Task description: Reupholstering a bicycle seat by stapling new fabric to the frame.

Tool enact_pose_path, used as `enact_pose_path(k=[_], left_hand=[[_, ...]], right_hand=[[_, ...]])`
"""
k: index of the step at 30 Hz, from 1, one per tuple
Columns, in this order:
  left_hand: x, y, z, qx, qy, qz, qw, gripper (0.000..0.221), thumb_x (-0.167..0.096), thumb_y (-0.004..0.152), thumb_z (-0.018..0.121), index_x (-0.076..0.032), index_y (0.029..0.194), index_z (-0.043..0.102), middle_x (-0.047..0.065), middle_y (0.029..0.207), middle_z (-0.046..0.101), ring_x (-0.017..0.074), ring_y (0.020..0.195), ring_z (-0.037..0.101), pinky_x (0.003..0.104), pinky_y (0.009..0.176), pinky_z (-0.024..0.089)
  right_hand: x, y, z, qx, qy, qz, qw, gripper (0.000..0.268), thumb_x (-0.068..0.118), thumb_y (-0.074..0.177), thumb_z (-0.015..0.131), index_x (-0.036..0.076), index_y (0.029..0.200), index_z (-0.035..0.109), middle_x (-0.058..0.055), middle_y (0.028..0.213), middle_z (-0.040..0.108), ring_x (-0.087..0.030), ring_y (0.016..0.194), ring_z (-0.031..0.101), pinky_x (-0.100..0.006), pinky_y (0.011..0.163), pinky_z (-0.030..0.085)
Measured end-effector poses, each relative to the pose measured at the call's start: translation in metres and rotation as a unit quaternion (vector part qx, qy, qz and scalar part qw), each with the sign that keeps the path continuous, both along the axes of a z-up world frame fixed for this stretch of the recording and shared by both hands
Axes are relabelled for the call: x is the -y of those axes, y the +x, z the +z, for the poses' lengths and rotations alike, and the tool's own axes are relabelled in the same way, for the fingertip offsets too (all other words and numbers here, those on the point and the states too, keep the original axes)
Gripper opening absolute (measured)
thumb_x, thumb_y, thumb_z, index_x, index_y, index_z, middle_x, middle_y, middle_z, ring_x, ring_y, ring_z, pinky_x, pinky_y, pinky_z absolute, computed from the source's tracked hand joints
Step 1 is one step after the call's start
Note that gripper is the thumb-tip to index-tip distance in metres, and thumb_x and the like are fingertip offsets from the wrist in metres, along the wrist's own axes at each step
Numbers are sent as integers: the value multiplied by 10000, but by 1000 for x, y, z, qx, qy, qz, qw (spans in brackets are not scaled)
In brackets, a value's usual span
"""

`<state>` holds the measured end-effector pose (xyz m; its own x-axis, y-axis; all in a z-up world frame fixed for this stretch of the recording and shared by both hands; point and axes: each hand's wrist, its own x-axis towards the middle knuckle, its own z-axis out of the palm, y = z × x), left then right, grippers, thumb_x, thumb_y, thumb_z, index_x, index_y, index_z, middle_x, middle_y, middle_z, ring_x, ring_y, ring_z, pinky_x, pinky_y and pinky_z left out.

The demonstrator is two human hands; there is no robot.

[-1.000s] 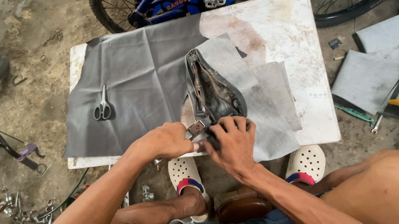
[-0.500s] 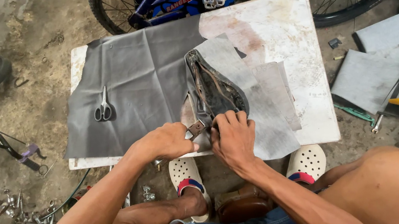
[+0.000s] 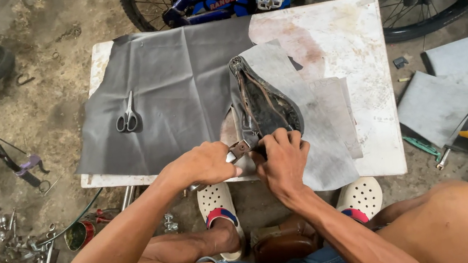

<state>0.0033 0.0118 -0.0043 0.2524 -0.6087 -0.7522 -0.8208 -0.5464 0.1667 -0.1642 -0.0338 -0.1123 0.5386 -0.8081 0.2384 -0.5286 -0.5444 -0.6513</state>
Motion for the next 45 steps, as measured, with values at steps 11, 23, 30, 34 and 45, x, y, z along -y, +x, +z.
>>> enact_pose_path(k=[11,23,30,34,45], left_hand=[[4,0,5,-15,14,10,1000,511,-411,784,710,21,1054,734,258,1050,743,404,1030,723,489,889,563],[7,-2,9,-17,9,12,1000,513,-413,785,706,43,1019,724,266,1007,748,400,1005,733,487,882,559],[-3,-3,3,-13,5,44,999,511,-415,791,709,22,1056,717,265,1007,743,415,1020,720,486,900,547],[-9,-1,-6,2,-4,41,999,510,-410,799,716,24,1067,715,282,1029,726,435,1046,701,491,918,541],[-15,0,-14,4,-10,34,999,528,-419,799,730,21,1090,704,282,1042,722,445,1061,688,495,919,542]], right_hand=[[3,-6,-6,48,-30,21,998,154,188,799,797,136,921,719,-12,961,652,-295,1001,551,-454,850,390],[10,-3,-8,-54,-111,36,992,136,149,805,696,135,897,596,-39,862,577,-270,882,552,-447,711,394],[13,-5,7,-9,-123,71,990,366,69,737,691,168,1088,672,-12,821,550,-262,861,521,-473,699,371],[10,-5,-6,4,-116,86,989,418,69,691,678,208,1085,694,-19,847,549,-270,889,518,-479,712,366],[2,-15,-17,-31,-156,185,970,530,108,796,595,-57,1299,621,-132,1112,565,-322,1092,521,-428,865,461]])
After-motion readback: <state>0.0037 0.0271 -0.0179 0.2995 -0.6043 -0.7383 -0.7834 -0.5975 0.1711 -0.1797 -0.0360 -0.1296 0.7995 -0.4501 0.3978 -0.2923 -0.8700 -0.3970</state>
